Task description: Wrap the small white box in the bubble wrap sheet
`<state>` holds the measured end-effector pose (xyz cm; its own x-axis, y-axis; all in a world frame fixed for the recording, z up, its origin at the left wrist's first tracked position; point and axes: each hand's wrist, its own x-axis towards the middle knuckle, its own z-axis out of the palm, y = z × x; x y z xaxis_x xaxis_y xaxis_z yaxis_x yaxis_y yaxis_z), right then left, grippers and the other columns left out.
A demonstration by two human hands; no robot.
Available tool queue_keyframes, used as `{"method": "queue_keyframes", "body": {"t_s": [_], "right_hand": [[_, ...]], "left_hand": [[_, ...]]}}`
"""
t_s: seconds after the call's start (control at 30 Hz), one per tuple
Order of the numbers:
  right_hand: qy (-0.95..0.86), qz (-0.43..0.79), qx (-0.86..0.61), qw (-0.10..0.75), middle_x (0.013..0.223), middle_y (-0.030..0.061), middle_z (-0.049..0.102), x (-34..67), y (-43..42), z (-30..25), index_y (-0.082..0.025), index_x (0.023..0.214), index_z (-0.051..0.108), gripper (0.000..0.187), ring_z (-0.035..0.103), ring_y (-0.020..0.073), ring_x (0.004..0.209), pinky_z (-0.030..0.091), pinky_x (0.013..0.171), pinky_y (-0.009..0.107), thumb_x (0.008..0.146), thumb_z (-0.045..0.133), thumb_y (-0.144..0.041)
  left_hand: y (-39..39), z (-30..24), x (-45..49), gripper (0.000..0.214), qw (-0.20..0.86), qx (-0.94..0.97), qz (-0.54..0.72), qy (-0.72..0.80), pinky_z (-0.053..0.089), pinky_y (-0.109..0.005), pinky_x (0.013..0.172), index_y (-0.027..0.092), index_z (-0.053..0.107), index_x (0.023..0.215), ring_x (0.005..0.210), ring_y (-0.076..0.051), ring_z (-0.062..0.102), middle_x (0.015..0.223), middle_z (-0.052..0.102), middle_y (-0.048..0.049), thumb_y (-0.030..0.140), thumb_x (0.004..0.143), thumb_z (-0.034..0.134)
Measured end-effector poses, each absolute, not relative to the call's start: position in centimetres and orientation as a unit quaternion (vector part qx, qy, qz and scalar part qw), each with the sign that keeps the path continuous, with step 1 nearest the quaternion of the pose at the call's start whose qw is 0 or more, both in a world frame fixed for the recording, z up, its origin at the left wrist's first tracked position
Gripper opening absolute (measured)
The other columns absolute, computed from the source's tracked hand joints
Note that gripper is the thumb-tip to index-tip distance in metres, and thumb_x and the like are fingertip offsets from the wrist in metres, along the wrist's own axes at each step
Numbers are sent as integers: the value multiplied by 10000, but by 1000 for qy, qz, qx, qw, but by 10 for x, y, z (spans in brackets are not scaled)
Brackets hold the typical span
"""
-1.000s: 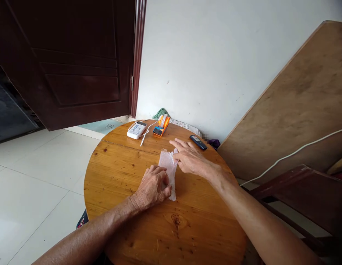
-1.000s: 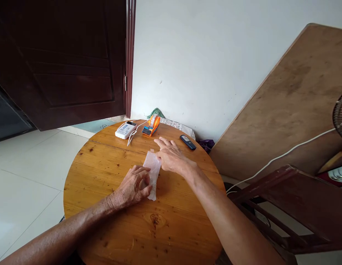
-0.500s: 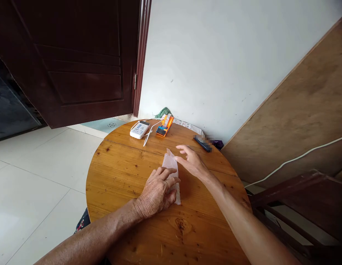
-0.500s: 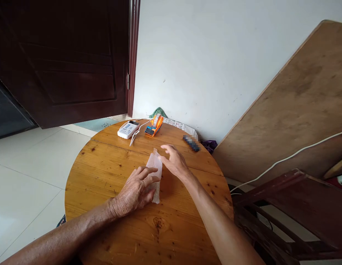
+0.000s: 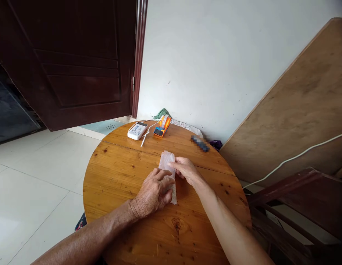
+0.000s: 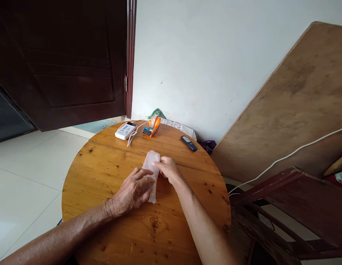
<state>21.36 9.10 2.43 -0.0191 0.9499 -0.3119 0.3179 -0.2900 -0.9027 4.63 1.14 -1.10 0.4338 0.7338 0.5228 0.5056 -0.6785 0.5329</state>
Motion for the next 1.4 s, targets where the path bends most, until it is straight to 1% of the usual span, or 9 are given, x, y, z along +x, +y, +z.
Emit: {"method": "queue_keyframes", "body": {"t_s": [0.13,0.4,0.57,0.8,1.0,1.07,1.17,1.27,1.4], "right_hand": [[-510,519,-589,351,511,-79,510,212,96,13,-188,699,599,255,391,76,449,269,440,210,560,748,-340],[-558,473,-523,438,644,-26,616,207,94,9,-185,710,615,263,519,149,646,393,611,262,597,726,-395],[-586,491,-481,429,744,0,657,207,71,33,-193,803,620,270,558,163,709,437,668,270,673,726,-404],[-718,339,-480,373,673,-36,550,209,37,51,-196,744,578,149,481,127,636,381,610,240,797,598,-333],[-762,254,-487,343,714,-19,636,213,14,50,-203,804,621,75,557,147,648,425,632,245,808,592,-272],[-773,233,-482,340,757,3,685,213,5,48,-217,799,626,52,610,169,693,465,680,260,818,582,-238],[-796,222,-450,339,892,26,738,212,-6,44,-244,832,641,125,677,196,824,509,784,285,861,531,-192],[-818,201,-421,336,1059,38,742,212,-13,35,-262,915,646,215,689,212,994,518,889,321,868,486,-127],[-836,131,-406,345,1142,68,728,214,-20,21,-260,948,627,241,679,232,1092,522,949,357,852,494,-83]], "left_hand": [[9,-6,45,364,133,843,352,384,484,-429,926,210,661,1194,1047,-262,554,1275,662,-80,157,837,607],[12,-11,46,229,129,835,345,409,479,-402,884,187,700,1064,928,-243,555,1047,728,-62,185,862,592],[14,-15,44,204,111,829,350,422,468,-407,862,195,696,1036,902,-244,558,1005,713,-67,204,857,600],[8,-13,38,223,93,784,379,484,477,-419,804,188,620,950,908,-268,547,963,614,-86,364,820,661],[14,-20,36,668,157,741,433,489,476,-467,976,167,483,1314,1148,-306,554,1264,553,-147,485,773,713],[17,-21,36,679,195,748,424,472,455,-467,1027,189,471,1346,1232,-305,530,1363,512,-150,443,771,730],[19,-20,36,425,238,761,406,447,458,-434,1013,212,573,1164,1218,-280,548,1298,571,-113,376,799,718],[19,-19,36,191,268,752,403,447,493,-345,870,206,576,928,997,-220,613,1077,633,-68,306,806,685],[19,-16,34,164,286,755,393,440,448,-268,698,200,531,803,759,-160,565,891,609,-23,241,745,679]]}}
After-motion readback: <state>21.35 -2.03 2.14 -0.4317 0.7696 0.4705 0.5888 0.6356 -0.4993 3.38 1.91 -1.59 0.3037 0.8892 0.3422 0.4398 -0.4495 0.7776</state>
